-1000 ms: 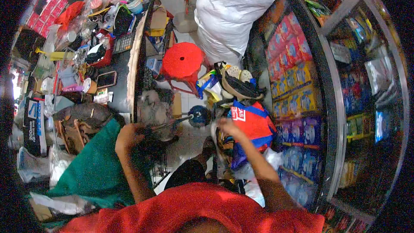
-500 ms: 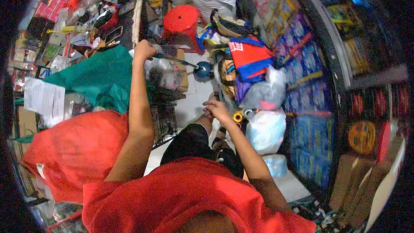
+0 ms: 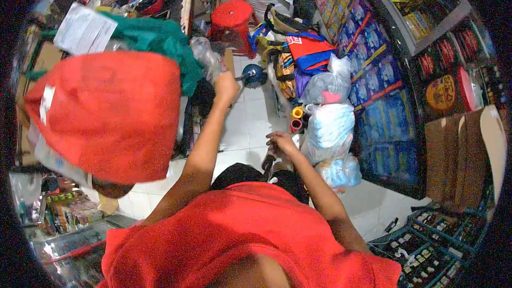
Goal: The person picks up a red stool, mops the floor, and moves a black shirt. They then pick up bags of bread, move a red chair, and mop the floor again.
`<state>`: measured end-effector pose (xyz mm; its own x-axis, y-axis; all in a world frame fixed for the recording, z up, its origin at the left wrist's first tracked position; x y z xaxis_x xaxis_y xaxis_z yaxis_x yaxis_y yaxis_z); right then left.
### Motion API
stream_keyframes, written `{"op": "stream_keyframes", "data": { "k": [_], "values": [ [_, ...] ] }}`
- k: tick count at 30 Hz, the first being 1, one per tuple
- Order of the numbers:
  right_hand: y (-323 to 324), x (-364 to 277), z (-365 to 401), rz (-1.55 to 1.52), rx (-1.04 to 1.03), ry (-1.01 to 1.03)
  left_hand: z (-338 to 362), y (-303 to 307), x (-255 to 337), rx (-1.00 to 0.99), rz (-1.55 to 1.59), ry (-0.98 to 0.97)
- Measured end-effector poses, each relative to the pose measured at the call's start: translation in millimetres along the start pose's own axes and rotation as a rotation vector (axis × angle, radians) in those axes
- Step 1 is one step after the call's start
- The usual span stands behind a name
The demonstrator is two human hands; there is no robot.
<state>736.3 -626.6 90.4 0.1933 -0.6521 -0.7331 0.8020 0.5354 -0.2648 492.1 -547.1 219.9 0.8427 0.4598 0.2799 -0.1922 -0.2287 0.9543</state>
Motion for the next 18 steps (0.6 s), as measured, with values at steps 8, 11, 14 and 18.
{"op": "stream_keyframes", "data": {
  "k": [8,11,14,18],
  "values": [
    [-28,62,65,-0.067,0.078,0.065,199,-135,-106,-0.273,0.156,0.074],
    [-38,115,107,-0.146,0.129,-0.12,232,-137,-117,-0.31,0.219,0.115],
    [-44,163,125,-0.13,0.094,-0.194,229,-115,-100,-0.256,0.301,0.091],
    [-50,191,131,-0.159,0.028,-0.272,230,-98,-79,-0.429,1.417,0.76]
  ]
}}
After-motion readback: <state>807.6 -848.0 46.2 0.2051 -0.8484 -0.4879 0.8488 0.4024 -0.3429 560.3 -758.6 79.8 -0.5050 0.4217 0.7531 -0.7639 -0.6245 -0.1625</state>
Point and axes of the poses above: each hand's wrist, its own z-axis away from the middle knuckle, its own y-axis out of the back of the hand, x = y × z, the point moved 5 cm from there along -z, towards the middle knuckle
